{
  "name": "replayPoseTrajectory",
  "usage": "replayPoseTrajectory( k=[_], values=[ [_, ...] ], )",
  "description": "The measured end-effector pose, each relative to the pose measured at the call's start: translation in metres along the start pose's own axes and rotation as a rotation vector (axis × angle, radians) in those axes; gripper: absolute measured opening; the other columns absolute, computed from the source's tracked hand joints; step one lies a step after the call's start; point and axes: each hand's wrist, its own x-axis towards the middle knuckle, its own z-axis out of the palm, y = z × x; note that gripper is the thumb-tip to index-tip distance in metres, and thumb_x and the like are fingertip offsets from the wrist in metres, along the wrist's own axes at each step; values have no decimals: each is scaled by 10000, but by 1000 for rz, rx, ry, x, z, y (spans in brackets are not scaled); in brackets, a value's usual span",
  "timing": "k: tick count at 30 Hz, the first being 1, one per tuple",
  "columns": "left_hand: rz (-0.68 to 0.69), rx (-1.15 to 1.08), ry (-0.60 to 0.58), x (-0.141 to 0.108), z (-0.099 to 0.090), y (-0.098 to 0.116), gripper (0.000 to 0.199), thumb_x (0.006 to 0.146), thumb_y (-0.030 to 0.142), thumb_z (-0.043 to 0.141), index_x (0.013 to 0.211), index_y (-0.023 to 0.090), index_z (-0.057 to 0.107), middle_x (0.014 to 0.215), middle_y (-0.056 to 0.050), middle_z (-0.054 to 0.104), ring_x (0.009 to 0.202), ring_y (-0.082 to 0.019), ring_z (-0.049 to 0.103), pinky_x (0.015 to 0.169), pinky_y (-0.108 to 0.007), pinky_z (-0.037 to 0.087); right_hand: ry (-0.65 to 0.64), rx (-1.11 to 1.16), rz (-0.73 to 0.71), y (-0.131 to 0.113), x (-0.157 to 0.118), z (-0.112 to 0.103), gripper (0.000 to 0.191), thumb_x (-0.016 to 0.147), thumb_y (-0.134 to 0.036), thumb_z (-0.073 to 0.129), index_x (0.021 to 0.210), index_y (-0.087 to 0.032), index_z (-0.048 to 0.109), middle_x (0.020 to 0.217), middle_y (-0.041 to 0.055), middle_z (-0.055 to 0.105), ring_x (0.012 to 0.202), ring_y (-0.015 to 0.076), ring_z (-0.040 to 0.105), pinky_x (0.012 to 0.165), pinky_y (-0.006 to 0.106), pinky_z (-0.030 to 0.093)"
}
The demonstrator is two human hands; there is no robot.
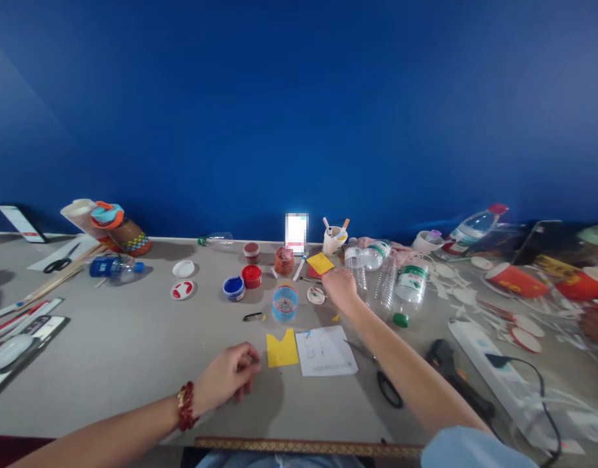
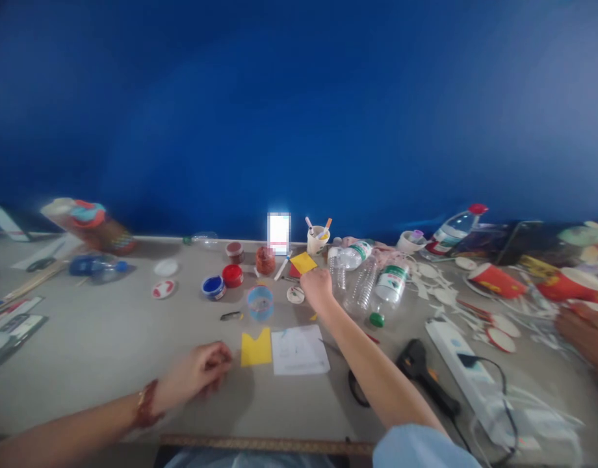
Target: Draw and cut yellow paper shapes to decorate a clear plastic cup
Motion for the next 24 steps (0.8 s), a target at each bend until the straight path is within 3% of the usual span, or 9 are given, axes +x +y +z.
replayPoseTrajectory(
  k=[2, 4, 6, 8, 15, 18, 21, 24],
  values=[
    [230, 254, 133, -2, -8, 0, 181, 859, 394, 574, 872, 221, 625, 696, -16, 671, 609, -159, 620, 567, -231, 457, -17, -36, 88, 5, 1, 0, 257, 937, -310, 591, 1130, -141, 609, 1145, 96, 624, 969, 207, 630, 837, 388, 535],
    [425, 454, 214, 0, -12, 2, 154, 887, 324, 538, 918, 231, 656, 880, -56, 683, 813, -202, 632, 746, -295, 492, -25, -54, 141, 9, 0, -3, 186, 906, -247, 612, 1000, -95, 662, 1019, 131, 671, 927, 245, 645, 802, 377, 517],
    [563, 562, 225, 7, -12, 3, 200, 903, 300, 522, 1038, 227, 650, 1059, -91, 653, 986, -235, 600, 883, -358, 479, -9, -48, 161, 13, -3, -10, 123, 846, -183, 624, 861, -79, 688, 891, 160, 697, 893, 288, 653, 762, 360, 482],
    [637, 633, 197, 16, -9, 2, 266, 889, 299, 556, 1138, 230, 619, 1141, -101, 618, 1081, -253, 558, 947, -398, 459, 28, -24, 173, 16, -7, -19, 116, 812, -184, 610, 839, -102, 687, 861, 155, 707, 875, 295, 653, 722, 324, 454],
    [599, 810, 226, 31, 5, -10, 380, 832, 375, 645, 1190, 259, 593, 1189, -97, 552, 1129, -292, 499, 942, -446, 439, 238, 185, 247, 28, -44, -42, 202, 837, -324, 508, 921, -168, 604, 771, 48, 674, 697, 191, 619, 606, 250, 412],
    [597, 812, 231, 31, 6, -12, 406, 833, 369, 643, 1216, 257, 572, 1180, -92, 546, 1122, -288, 499, 944, -437, 432, 372, 672, 215, 16, -74, -38, 107, 773, -280, 518, 816, -189, 554, 652, -3, 612, 587, 157, 566, 573, 249, 419],
    [599, 800, 238, 32, 6, -12, 443, 835, 351, 637, 1255, 246, 543, 1198, -98, 536, 1119, -289, 496, 948, -440, 428, 330, 1115, 177, -10, -106, -26, 66, 752, -254, 509, 776, -194, 521, 613, -10, 587, 557, 142, 546, 516, 229, 405],
    [598, 787, 223, 32, 5, -10, 406, 846, 327, 623, 1239, 247, 560, 1200, -98, 530, 1117, -286, 496, 940, -438, 435, 307, 1307, 193, -37, -131, -10, 76, 733, -254, 539, 766, -186, 548, 592, -13, 575, 518, 123, 516, 484, 217, 390]
  ],
)
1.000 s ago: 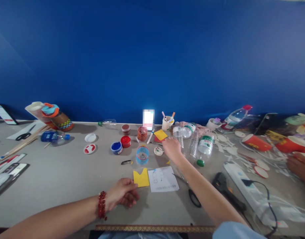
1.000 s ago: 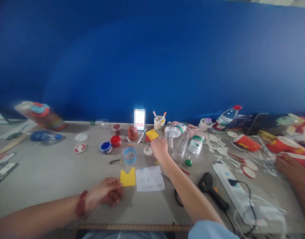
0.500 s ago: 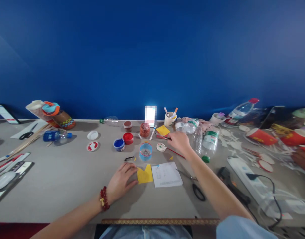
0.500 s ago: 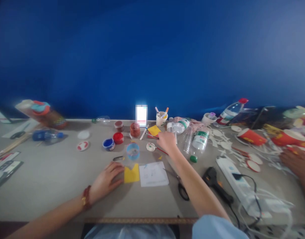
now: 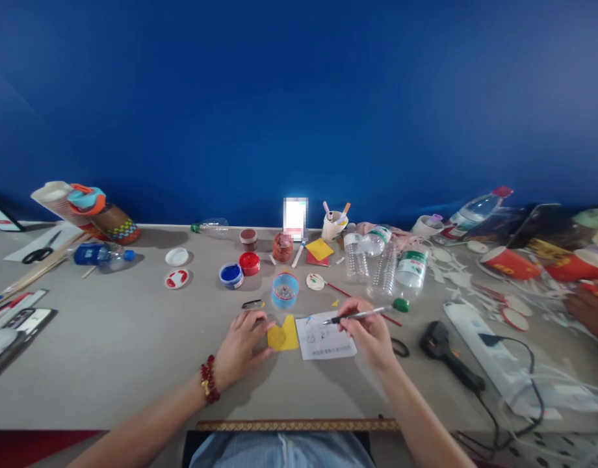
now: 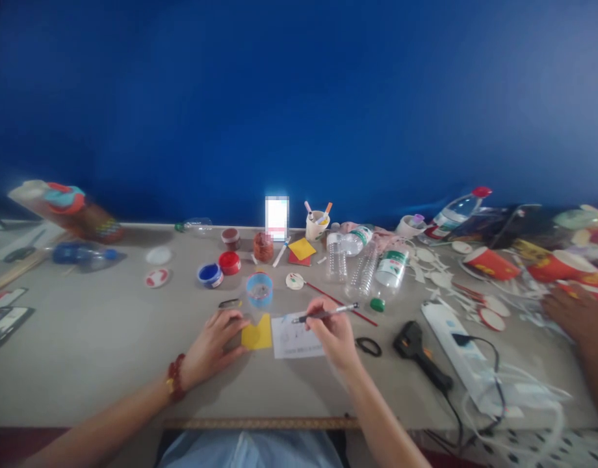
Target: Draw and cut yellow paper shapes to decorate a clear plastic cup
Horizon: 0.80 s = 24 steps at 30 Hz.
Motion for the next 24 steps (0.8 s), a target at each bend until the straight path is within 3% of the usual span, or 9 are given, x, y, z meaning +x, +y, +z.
replayPoseTrajectory(
  k=[7, 13, 16, 19, 24],
  values=[
    [4, 1, -40, -6, -5, 4, 341, 854, 338, 608, 1186, 261, 588, 1245, -96, 493, 1156, -290, 468, 953, -455, 435, 17, 215, 163, 15, -34, 22, 169, 808, -346, 634, 855, -185, 610, 650, 21, 633, 497, 113, 514, 449, 214, 404],
    [5, -12, -64, -12, -8, 6, 376, 843, 349, 626, 1207, 280, 563, 1263, -90, 482, 1159, -286, 461, 962, -459, 430, -186, 235, 185, 23, -42, 61, 101, 821, -288, 612, 844, -191, 598, 657, 11, 619, 511, 120, 523, 468, 226, 429],
    [15, -31, -55, -13, -9, 6, 394, 846, 377, 627, 1216, 268, 549, 1263, -94, 487, 1165, -283, 460, 977, -458, 422, -194, 162, 130, 26, -40, 85, 23, 801, -197, 559, 788, -198, 578, 617, -19, 571, 503, 112, 488, 476, 218, 391],
    [17, -47, -47, -14, -9, 4, 399, 835, 378, 642, 1205, 258, 549, 1264, -94, 491, 1182, -281, 457, 991, -451, 419, -200, 52, 12, 30, -35, 102, 75, 776, -149, 523, 763, -197, 579, 646, -16, 568, 579, 129, 508, 536, 227, 387],
    [21, -32, -61, -15, -9, 2, 402, 825, 383, 651, 1190, 248, 553, 1288, -102, 478, 1184, -291, 456, 980, -454, 425, -175, -143, -133, 41, -32, 110, 111, 764, -132, 511, 677, -191, 547, 607, -23, 541, 568, 127, 489, 549, 231, 348]
  ],
)
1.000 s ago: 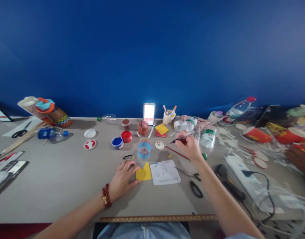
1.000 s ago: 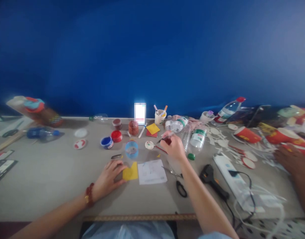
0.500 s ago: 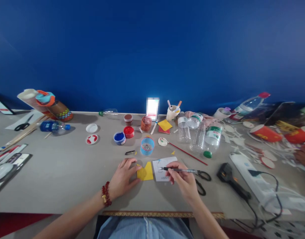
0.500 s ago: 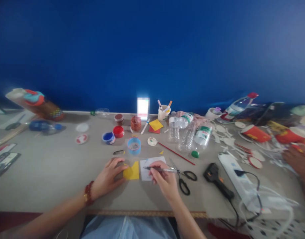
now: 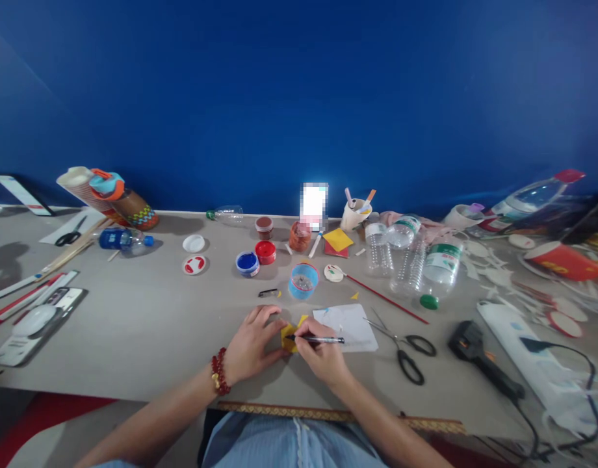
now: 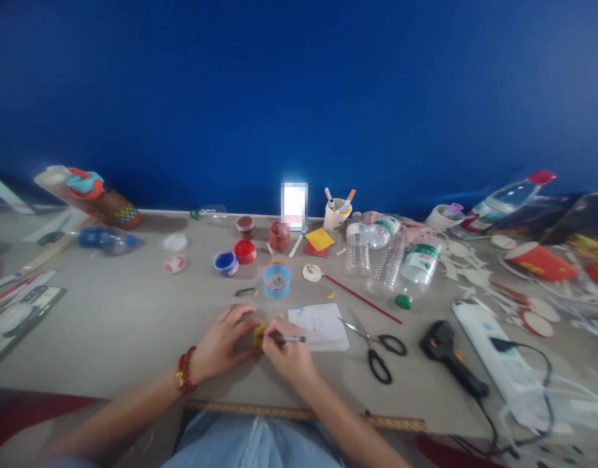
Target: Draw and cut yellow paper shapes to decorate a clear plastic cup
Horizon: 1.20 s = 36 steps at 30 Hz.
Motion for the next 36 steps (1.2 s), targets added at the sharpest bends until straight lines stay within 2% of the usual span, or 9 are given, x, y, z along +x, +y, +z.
replayPoseTrajectory(
  k=[9, 36],
  values=[
    [-16, -18, 1, 1, -1, 0, 421, 822, 406, 653, 1204, 263, 550, 1277, -94, 490, 1179, -288, 460, 970, -441, 424, 19, -130, -76, 8, -6, 3, 131, 784, -135, 514, 682, -199, 565, 601, -25, 569, 568, 131, 516, 571, 236, 355],
    [-38, -7, -21, 1, -1, 0, 389, 832, 383, 631, 1195, 267, 551, 1284, -96, 490, 1168, -297, 458, 958, -463, 426, -58, -162, -14, 6, -4, 2, 128, 799, -152, 517, 694, -208, 567, 615, -22, 576, 575, 135, 528, 578, 237, 368]
  ],
)
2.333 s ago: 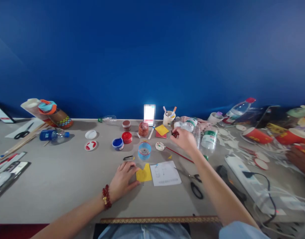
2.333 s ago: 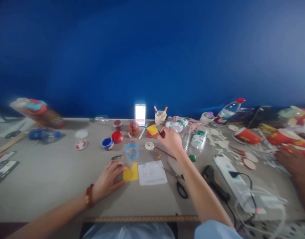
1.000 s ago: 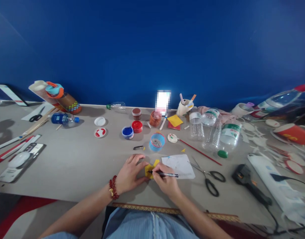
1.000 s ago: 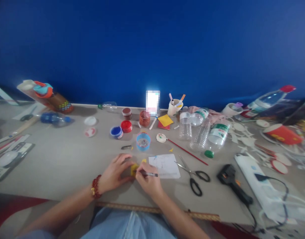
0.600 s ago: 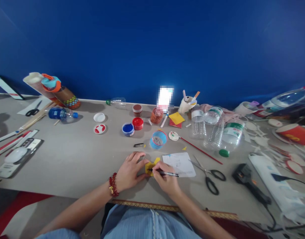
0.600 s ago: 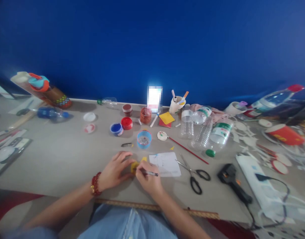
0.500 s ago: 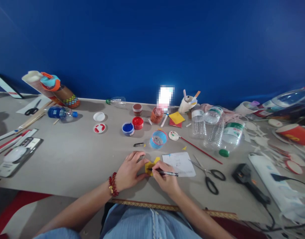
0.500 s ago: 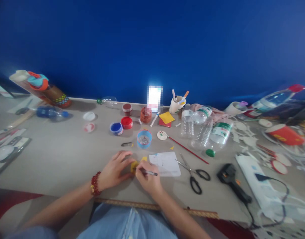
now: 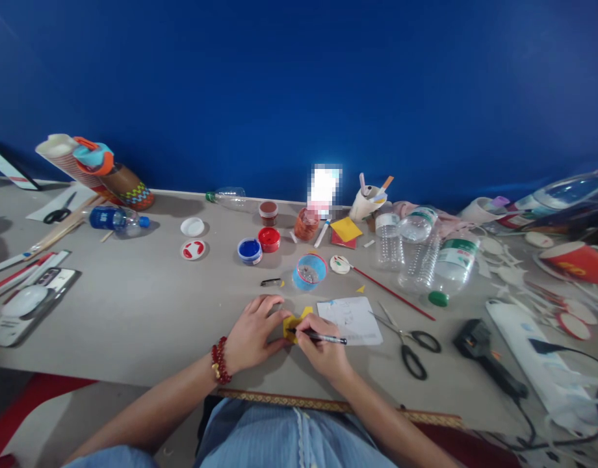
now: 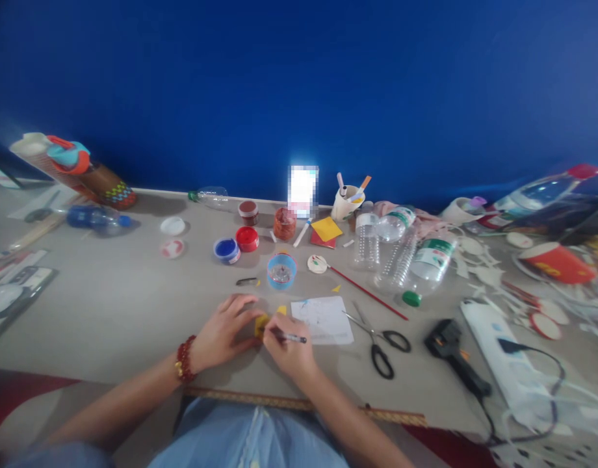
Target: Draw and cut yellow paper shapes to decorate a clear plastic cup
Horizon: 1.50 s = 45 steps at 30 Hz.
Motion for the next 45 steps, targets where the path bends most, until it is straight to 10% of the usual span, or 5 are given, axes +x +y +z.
replayPoseTrajectory(
  k=[45],
  values=[
    [1, -8, 17, 0, -1, 1, 385, 843, 415, 625, 1190, 263, 551, 1281, -94, 499, 1171, -291, 465, 964, -456, 438, 54, 26, -12, 1, 1, 0, 157, 783, -134, 486, 649, -201, 533, 582, -27, 534, 549, 130, 487, 556, 238, 343]
  ],
)
